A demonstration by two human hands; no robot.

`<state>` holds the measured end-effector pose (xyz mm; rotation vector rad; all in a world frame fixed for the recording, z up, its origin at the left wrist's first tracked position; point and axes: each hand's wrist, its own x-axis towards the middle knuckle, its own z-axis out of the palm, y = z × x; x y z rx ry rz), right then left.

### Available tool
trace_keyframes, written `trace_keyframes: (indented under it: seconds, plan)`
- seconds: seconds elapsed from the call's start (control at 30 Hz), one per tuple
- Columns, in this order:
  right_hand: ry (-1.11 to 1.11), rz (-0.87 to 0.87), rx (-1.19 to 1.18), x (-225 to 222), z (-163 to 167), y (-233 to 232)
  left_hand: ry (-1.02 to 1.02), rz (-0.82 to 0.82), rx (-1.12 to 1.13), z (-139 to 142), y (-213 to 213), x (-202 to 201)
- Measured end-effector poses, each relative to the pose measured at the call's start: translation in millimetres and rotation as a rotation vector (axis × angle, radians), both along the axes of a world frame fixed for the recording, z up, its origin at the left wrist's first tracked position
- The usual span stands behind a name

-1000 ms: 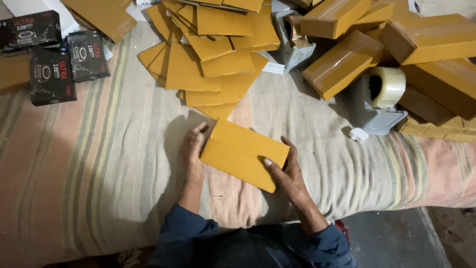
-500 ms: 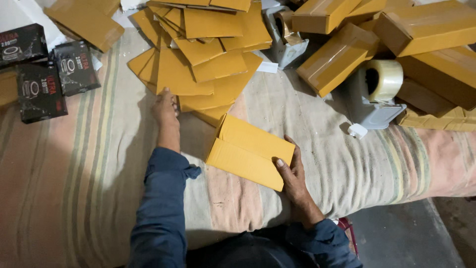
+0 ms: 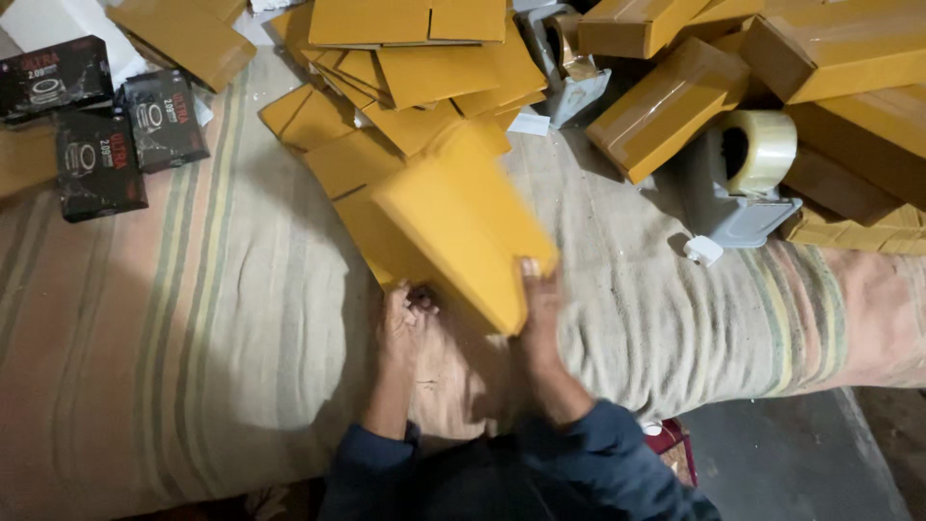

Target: The person folds flat yellow paperboard box blanks into open rectangular boxes, pressing the side walls and bottom flaps together by hand and creasing the edges. Each finished box is set onto the pile of completed boxes at the side, and the person takes the next flat blank to repeat the folding.

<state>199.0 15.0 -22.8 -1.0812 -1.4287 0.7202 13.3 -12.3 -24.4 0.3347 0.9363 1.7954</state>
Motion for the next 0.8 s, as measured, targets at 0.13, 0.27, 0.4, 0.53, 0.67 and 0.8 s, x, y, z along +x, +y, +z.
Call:
trace_keyframes:
  seconds: [0.13, 0.27, 0.4, 0.53, 0.67, 0.8]
  plan:
    - [-0.036, 0.741, 0.170, -100.0, 57.7, -102.7, 0.050, 0.009, 0.016, -5.1, -19.0, 3.3]
    - [0.025, 1.094, 0.334, -95.7, 117.3, -143.6, 0.145, 0.031, 0.027, -16.6, -38.8, -10.1]
    - [-0.014, 1.090, 0.320, -73.1, 137.0, -128.0, 0.294, 0.091, 0.014, -20.5, -79.8, -32.6]
    - [-0.119, 0.650, 0.063, -26.4, 108.4, -75.7, 0.557, 0.155, -0.040, -7.0, -140.7, -80.4]
    - [-0.011, 0.354, -0.129, 39.9, 65.4, -33.1, 0.845, 0.070, -0.122, 15.1, -181.7, -131.1]
    - [-0.015, 0.330, -0.137, 61.1, 20.4, -8.5, 0.946, 0.048, -0.328, 1.1, -184.1, -135.2]
